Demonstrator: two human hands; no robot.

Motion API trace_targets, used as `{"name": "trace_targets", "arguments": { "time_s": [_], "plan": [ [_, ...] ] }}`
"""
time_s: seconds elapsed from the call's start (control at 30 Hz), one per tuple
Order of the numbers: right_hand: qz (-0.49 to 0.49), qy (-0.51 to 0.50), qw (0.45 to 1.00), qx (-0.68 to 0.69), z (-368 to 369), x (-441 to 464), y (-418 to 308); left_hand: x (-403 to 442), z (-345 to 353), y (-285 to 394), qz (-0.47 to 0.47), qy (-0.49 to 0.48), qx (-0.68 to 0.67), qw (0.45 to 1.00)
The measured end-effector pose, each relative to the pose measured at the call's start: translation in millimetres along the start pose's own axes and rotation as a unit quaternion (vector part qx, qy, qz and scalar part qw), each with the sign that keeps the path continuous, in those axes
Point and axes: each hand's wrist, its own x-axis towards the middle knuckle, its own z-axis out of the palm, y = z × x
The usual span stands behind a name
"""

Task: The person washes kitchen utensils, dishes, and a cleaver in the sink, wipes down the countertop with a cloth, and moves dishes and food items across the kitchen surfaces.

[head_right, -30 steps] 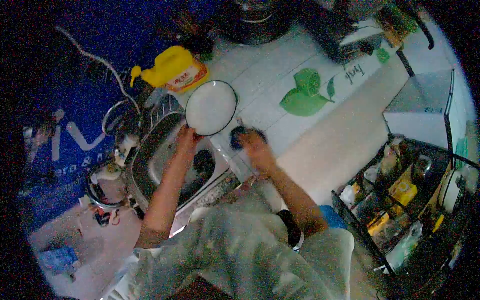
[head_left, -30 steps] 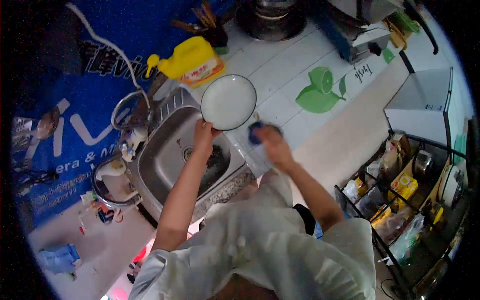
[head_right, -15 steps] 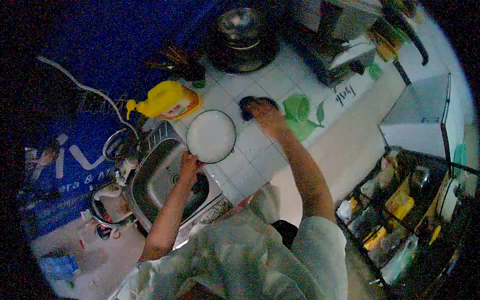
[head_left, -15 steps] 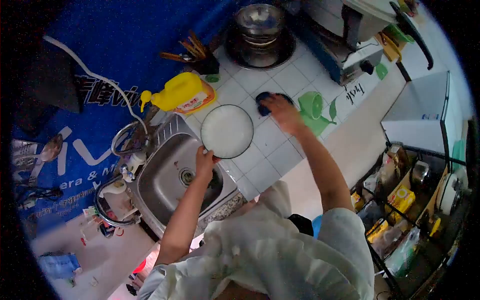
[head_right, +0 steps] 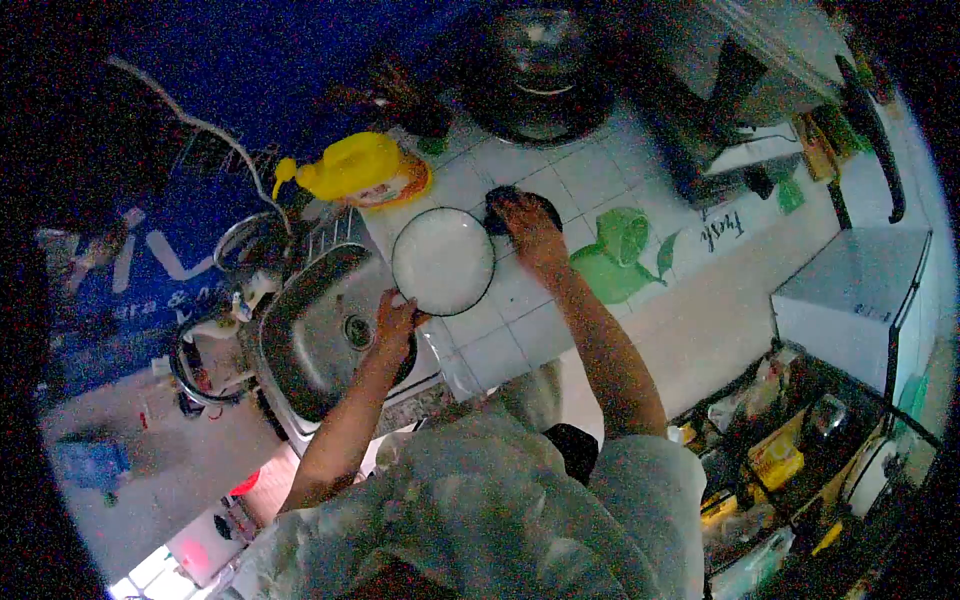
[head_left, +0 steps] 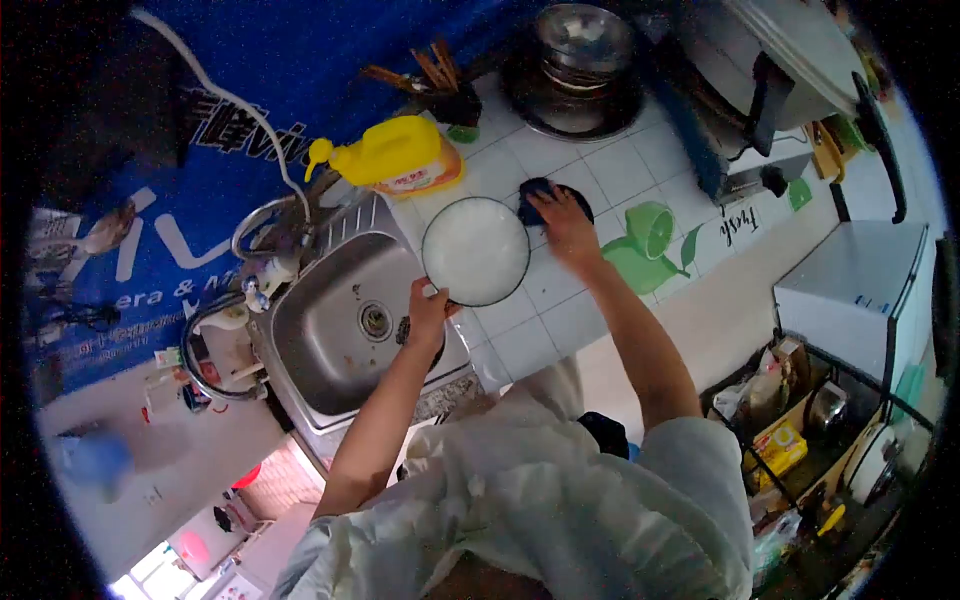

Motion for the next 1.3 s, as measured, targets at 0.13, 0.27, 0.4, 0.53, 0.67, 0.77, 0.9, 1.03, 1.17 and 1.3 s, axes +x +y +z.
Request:
{"name": "trace_targets", "arguments": {
  "time_s": [0.13, 0.27, 0.4, 0.53, 0.67, 0.77, 0.9, 1.03, 1.17, 1.3],
  "plan": [
    [-0.080, -0.040, 0.996, -0.008, -12, 20, 9, -3, 0, 4, 0.023, 0.005, 0.037, 0.999],
    [0.052, 0.023, 0.997, -0.046, 17, 40, 8, -21, -8, 15, 0.045, 0.046, 0.021, 0.998],
    [0.088, 0.164, 0.979, -0.079, 46, 65, -20, -61, -30, 36, 0.040, 0.070, 0.015, 0.997],
    [0.107, 0.076, 0.985, -0.113, 68, 57, -59, -89, -59, 40, 0.036, 0.130, -0.042, 0.990],
    [0.009, 0.087, 0.996, -0.020, 100, 13, -113, -107, -90, 27, 0.060, 0.121, -0.034, 0.990],
    [0.010, -0.005, 0.996, 0.093, 72, -15, -162, -117, -99, 7, 0.090, 0.136, -0.102, 0.981],
    [-0.006, -0.103, 0.985, 0.142, 36, -65, -185, -138, -105, -8, 0.082, 0.122, -0.122, 0.982],
    [-0.110, -0.100, 0.989, 0.012, 1, -127, -162, -145, -105, -28, 0.069, 0.081, -0.121, 0.987],
    [-0.098, -0.014, 0.988, -0.121, -33, -150, -104, -171, -89, -25, 0.071, 0.075, -0.123, 0.987],
    [0.164, 0.160, 0.954, -0.195, -48, -158, -33, -187, -91, -32, 0.082, 0.120, -0.127, 0.981]
  ]
}}
